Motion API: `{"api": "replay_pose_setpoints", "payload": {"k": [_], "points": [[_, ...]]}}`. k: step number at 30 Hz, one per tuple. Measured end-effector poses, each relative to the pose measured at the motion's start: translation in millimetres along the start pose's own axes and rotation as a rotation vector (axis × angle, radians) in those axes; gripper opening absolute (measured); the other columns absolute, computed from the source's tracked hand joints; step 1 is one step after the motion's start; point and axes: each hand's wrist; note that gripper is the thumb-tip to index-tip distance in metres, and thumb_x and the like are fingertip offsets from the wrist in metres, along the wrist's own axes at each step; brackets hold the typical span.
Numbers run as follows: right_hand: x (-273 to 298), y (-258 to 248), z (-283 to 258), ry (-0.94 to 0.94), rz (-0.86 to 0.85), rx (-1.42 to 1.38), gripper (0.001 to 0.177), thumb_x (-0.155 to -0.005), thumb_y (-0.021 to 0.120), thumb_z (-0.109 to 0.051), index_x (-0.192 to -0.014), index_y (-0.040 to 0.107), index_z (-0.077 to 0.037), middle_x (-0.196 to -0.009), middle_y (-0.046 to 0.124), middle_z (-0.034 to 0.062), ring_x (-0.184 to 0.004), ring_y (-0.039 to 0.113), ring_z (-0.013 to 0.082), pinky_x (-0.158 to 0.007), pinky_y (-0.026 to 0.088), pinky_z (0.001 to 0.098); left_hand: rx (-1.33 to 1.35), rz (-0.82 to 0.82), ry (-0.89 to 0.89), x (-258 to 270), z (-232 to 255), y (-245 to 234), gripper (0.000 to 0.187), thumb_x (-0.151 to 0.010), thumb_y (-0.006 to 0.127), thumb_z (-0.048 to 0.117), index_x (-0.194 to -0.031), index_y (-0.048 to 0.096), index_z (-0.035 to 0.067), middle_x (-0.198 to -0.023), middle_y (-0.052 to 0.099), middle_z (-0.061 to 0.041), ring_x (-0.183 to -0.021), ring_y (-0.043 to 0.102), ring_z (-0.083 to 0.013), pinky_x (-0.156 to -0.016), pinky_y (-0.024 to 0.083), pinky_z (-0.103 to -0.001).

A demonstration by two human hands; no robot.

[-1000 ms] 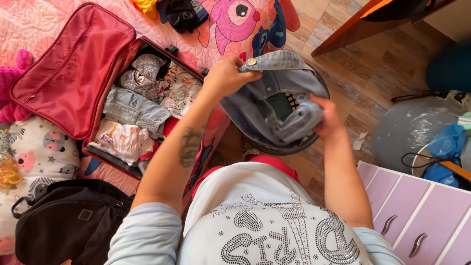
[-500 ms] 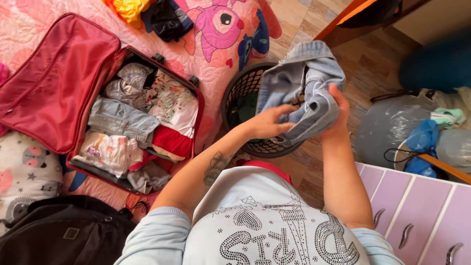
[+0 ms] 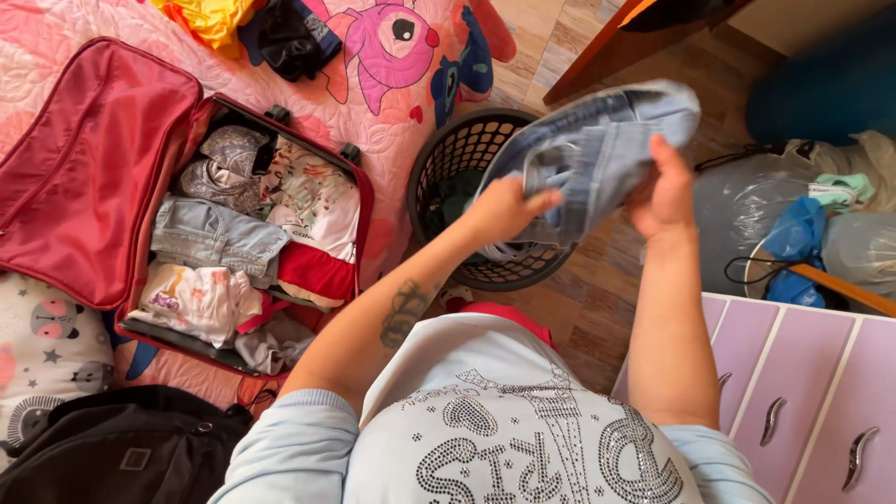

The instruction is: The person is packing various items of clothing from a laundry basket into a red suitcase on a bed.

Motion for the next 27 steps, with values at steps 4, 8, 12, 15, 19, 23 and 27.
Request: {"api": "replay_pose_setpoints", "payload": {"k": [4, 8, 12, 15, 19, 23, 27], "points": [[-15, -32, 53, 0.117, 0.074, 0.316, 0.051, -0.099, 0.064, -0.054, -0.126, 0.052, -0.013, -0.113, 0.064, 0.0015, -0.109, 0.058, 0.0222, -0.092, 0.048, 0.0446, 0.299, 0.104, 0.398, -17, 22, -12, 0.037, -0.107, 0.059, 0.039, -0.1, 0.071, 0.005, -0.084, 0.069, -0.006, -0.079, 0.062, -0.0173, -0.075, 0.053, -0.032], [-3, -9, 81, -0.078, -0.094, 0.581, 0.058, -0.097, 0.071, -0.042, -0.142, 0.053, -0.012, -0.127, 0.053, 0.0008, -0.12, 0.05, 0.0183, -0.098, 0.045, 0.0394, 0.501, 0.046, 0.201, -33, 43, -8, 0.037, -0.107, 0.055, 0.038, -0.118, 0.069, 0.005, -0.081, 0.059, -0.003, -0.074, 0.055, -0.014, -0.065, 0.049, -0.027], [13, 26, 97, -0.193, -0.415, 0.745, 0.068, -0.09, 0.074, -0.022, -0.147, 0.041, -0.005, -0.144, 0.05, 0.0089, -0.134, 0.048, 0.0243, -0.107, 0.042, 0.0423, 0.467, -0.064, 0.038, -30, 62, -1, 0.056, -0.097, 0.052, 0.049, -0.136, 0.053, 0.008, -0.097, 0.069, -0.004, -0.076, 0.066, -0.0172, -0.058, 0.054, -0.033], [-11, -10, 166, -0.303, -0.322, 0.903, 0.048, -0.104, 0.058, -0.021, -0.148, 0.044, -0.004, -0.146, 0.053, 0.0105, -0.136, 0.051, 0.0245, -0.111, 0.044, 0.0416, 0.246, -0.007, 0.479, -52, 15, 25, 0.064, -0.115, 0.052, 0.055, -0.138, 0.059, -0.004, -0.126, 0.069, -0.02, -0.118, 0.065, -0.0295, -0.099, 0.051, -0.039], [-21, -19, 186, -0.478, -0.327, 1.081, 0.037, -0.109, 0.049, -0.013, -0.144, 0.05, -0.001, -0.139, 0.058, 0.0161, -0.132, 0.054, 0.0279, -0.106, 0.045, 0.0425, -0.07, 0.141, 0.449, -31, 20, -11, 0.067, -0.1, 0.057, 0.059, -0.125, 0.066, -0.003, -0.112, 0.072, -0.022, -0.107, 0.069, -0.0381, -0.091, 0.054, -0.042], [-22, 5, 167, 0.226, -0.072, 0.212, 0.029, -0.116, 0.057, -0.029, -0.108, 0.063, -0.002, -0.086, 0.058, 0.003, -0.073, 0.049, 0.0182, -0.064, 0.037, 0.037, -0.288, 0.222, 0.005, -13, -11, -26, 0.052, -0.093, 0.064, 0.055, -0.112, 0.072, 0.007, -0.109, 0.073, -0.016, -0.109, 0.067, -0.0353, -0.099, 0.047, -0.047], [4, 84, 95, 0.482, 0.025, -0.09, 0.031, -0.101, 0.047, -0.04, -0.101, 0.062, -0.013, -0.084, 0.07, 0.0047, -0.072, 0.066, 0.0188, -0.067, 0.053, 0.034, -0.53, 0.596, 0.291, 18, -22, -28, 0.042, -0.077, 0.074, 0.039, -0.114, 0.07, 0.019, -0.123, 0.069, -0.008, -0.118, 0.059, -0.0372, -0.101, 0.036, -0.053]]}}
Point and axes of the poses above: each hand's wrist, its own x-axis away from the middle knuckle, its own y-axis out of the palm, z = x × y
